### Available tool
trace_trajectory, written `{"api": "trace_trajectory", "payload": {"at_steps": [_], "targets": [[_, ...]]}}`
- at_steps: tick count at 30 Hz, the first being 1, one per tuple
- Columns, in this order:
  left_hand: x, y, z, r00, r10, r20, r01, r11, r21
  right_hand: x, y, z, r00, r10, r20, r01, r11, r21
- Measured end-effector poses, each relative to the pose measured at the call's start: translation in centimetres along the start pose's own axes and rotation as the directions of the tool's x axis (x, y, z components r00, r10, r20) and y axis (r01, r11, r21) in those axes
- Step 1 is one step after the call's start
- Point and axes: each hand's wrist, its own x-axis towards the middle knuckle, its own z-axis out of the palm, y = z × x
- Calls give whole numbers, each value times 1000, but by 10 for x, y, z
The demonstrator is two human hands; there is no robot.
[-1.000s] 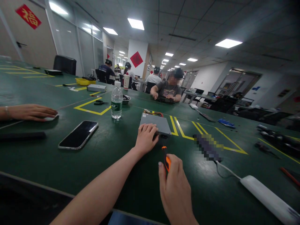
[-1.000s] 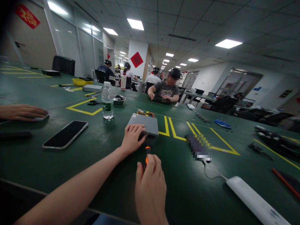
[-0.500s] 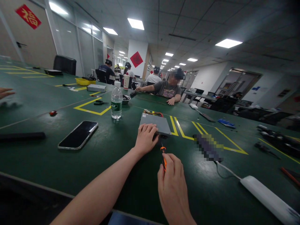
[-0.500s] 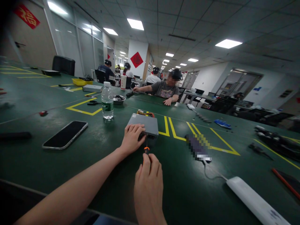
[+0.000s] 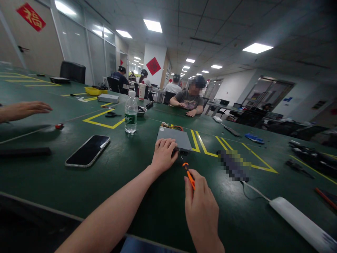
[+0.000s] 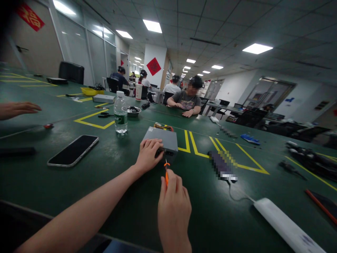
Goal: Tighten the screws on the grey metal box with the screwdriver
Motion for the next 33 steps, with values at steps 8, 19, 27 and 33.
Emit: {"api": "trace_trajectory", "payload": {"at_steps": [8,19,27,33], "targets": [[0,1,-1,1000,-4,-6,4,1000,-6,-1,-1,1,998,-66,-3,66,998,4],[0,1,-2,999,-22,46,22,1000,2,0,-4,-1,997,-81,8,80,994,77],[0,2,-1,998,-32,50,31,999,22,2,-2,-3,997,-1,83,-2,999,38],[0,2,-2,998,-25,55,24,1000,20,2,-3,-1,991,120,62,-121,992,26]]}}
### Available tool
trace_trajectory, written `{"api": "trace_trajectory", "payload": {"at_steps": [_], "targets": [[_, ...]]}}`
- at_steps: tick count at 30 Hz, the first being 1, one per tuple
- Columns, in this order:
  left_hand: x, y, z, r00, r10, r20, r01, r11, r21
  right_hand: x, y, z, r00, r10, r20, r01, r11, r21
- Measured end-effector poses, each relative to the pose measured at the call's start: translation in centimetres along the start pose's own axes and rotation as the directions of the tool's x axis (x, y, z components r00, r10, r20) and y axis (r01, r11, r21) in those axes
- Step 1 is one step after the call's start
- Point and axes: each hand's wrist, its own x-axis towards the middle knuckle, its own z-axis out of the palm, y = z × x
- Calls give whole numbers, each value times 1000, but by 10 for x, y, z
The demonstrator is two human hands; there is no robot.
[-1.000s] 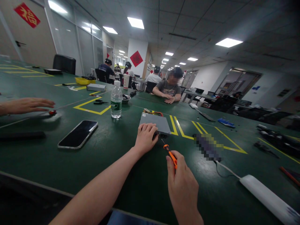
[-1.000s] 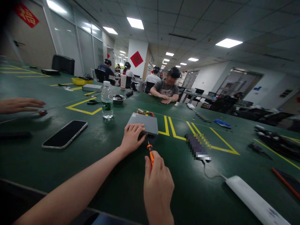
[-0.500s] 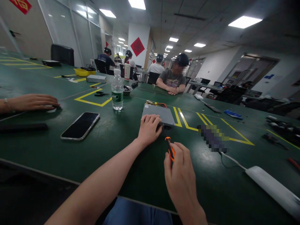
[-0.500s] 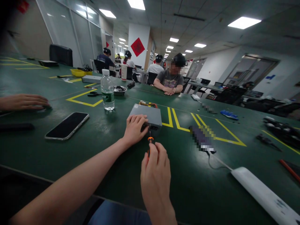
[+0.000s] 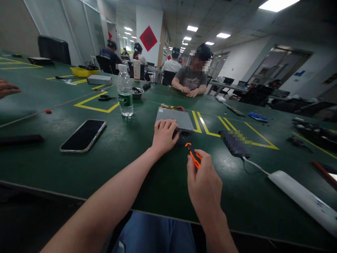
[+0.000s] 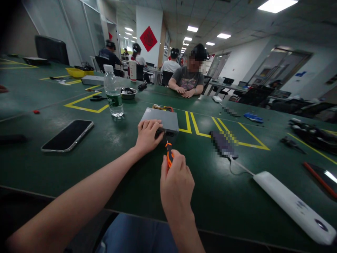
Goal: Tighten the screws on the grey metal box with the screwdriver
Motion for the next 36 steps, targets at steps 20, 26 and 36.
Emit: {"api": "trace_trajectory", "payload": {"at_steps": [20,26,36], "targets": [[0,0,1,1000,8,-17,-8,1000,-4,-5,-2,-3,993,-111,31,111,994,21],[1,0,1,1000,0,-12,0,1000,2,-5,3,3,1000,-20,-24,20,1000,-2],[1,-1,1,1000,19,-24,-19,1000,-2,-11,23,-7,996,-49,-70,57,992,110]]}}
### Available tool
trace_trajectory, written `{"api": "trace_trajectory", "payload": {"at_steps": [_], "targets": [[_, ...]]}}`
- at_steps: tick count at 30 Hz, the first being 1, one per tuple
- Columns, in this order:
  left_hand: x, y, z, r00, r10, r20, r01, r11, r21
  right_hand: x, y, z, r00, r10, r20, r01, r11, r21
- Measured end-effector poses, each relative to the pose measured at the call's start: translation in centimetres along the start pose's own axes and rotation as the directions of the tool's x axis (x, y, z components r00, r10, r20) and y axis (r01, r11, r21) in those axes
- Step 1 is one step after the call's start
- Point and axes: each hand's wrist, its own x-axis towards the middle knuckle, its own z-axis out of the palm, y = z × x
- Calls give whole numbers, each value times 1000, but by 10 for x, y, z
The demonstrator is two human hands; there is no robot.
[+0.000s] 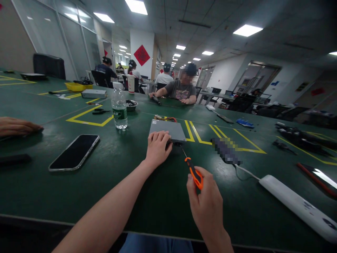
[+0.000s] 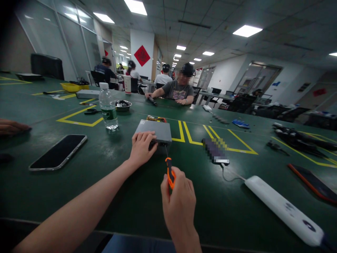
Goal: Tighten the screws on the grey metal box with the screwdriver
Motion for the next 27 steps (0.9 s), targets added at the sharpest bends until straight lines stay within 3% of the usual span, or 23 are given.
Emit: {"api": "trace_trajectory", "payload": {"at_steps": [4,16,21,23,27], "targets": [[0,0,-1,1000,-2,-11,2,1000,-7,-5,13,0,996,86,-26,-85,996,7],[1,1,-1,1000,8,-15,-8,1000,-2,-5,13,8,992,125,-5,-125,992,23],[1,1,-2,1000,5,-10,-5,1000,4,-5,13,9,997,28,-75,-28,1000,3],[1,1,-1,1000,4,-9,-4,1000,3,-5,14,8,998,2,-56,-4,1000,-27],[0,1,0,1000,0,-16,0,1000,-2,-5,18,6,996,84,15,-83,993,-81]]}}
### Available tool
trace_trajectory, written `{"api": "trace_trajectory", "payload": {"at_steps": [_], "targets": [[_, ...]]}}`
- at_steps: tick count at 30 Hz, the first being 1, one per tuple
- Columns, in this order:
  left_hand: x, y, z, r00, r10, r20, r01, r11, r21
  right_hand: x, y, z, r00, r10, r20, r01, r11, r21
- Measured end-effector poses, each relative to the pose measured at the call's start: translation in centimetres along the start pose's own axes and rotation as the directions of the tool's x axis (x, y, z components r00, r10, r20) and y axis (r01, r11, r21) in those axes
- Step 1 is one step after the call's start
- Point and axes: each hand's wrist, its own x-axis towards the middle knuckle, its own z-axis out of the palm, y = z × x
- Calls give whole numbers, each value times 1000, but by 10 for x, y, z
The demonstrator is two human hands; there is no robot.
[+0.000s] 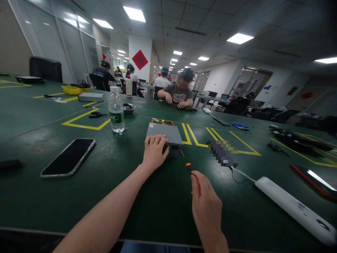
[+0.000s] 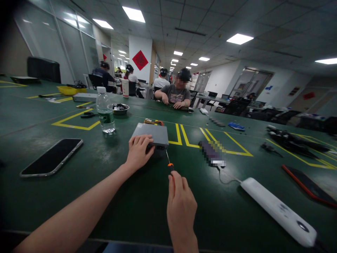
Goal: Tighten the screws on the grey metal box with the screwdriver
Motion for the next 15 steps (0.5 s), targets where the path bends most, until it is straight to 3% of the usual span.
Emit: {"api": "trace_trajectory", "payload": {"at_steps": [7,12,15], "targets": [[0,0,0,1000,1,0,-1,1000,5,0,-15,-1,993,-11,114,-3,993,122],[0,-1,0,1000,7,-6,-7,1000,-3,3,-17,-6,996,-59,65,56,997,48],[0,-1,0,1000,5,-4,-5,1000,0,8,-9,-8,1000,9,21,-8,1000,-27]]}}
